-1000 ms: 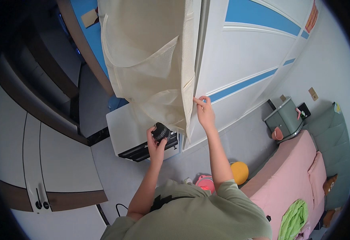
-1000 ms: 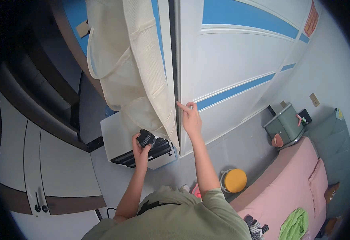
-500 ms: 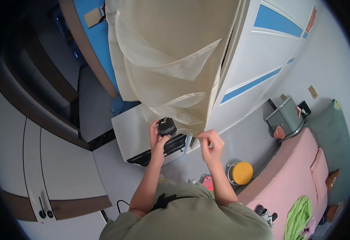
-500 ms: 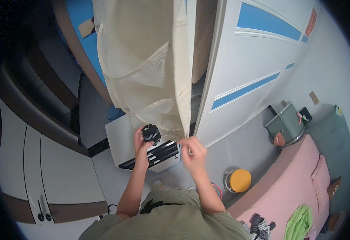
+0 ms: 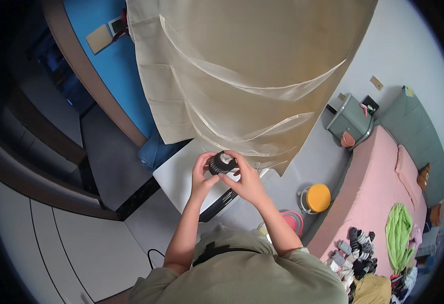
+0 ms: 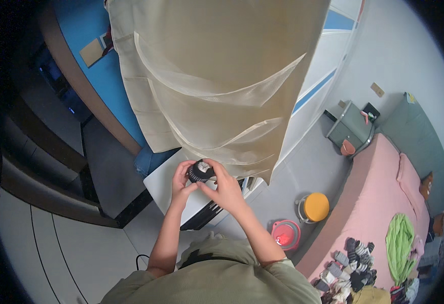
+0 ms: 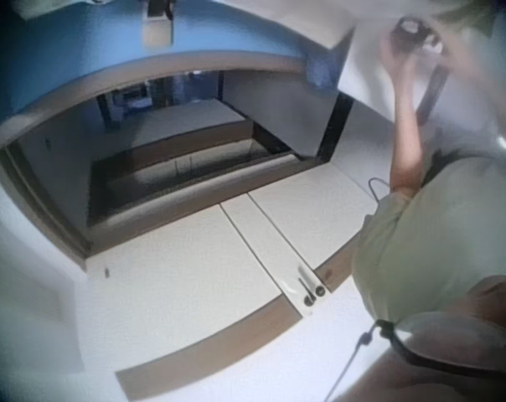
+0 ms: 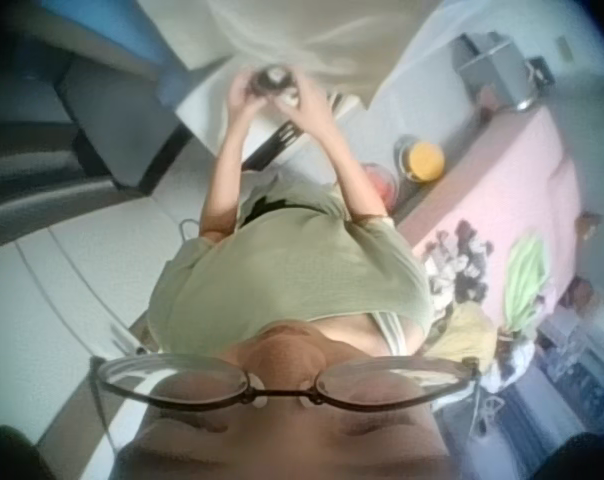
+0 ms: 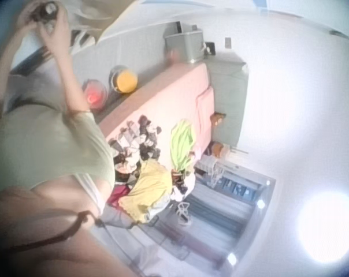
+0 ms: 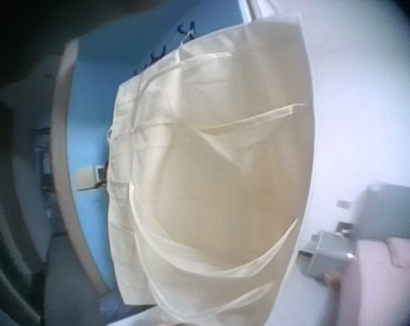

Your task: The person picks up socks and other clothing items from a bed and organizes them by folding and placing them into a drawer and a hanging storage organizer.

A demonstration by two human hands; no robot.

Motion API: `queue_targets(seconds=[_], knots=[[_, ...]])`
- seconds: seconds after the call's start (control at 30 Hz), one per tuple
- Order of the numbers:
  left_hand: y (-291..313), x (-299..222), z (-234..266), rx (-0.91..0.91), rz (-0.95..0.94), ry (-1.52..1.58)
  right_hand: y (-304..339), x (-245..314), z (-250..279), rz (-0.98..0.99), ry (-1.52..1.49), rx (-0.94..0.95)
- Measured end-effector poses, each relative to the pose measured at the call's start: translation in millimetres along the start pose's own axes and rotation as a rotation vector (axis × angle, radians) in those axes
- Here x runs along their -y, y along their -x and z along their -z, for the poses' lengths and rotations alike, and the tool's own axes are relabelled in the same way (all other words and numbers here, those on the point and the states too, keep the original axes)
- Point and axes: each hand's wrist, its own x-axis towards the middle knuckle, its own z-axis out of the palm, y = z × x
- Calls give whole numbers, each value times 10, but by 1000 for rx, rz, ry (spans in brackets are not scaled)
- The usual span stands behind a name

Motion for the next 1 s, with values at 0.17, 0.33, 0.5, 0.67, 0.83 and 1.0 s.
queue_targets(seconds=[0.17, 0.33, 0.5, 0.67, 0.83, 1.0], knots=[[-69, 55, 152, 25, -42, 44, -147, -155, -179, -106, -306, -18], [-172, 283, 309, -150, -35, 155, -313, -259, -268, 68, 106, -215], [-495, 568, 299, -215, 71, -116, -450, -181, -298, -3, 175, -374], [-659, 560, 217, -297, -36, -538, -483, -199, -291, 58, 380, -423], [-626, 620, 316, -190, 149, -576, -525, -274, -346, 81, 487, -323], [-439, 644, 347, -184, -22, -477, -745, -576, -681, 78, 421, -206]])
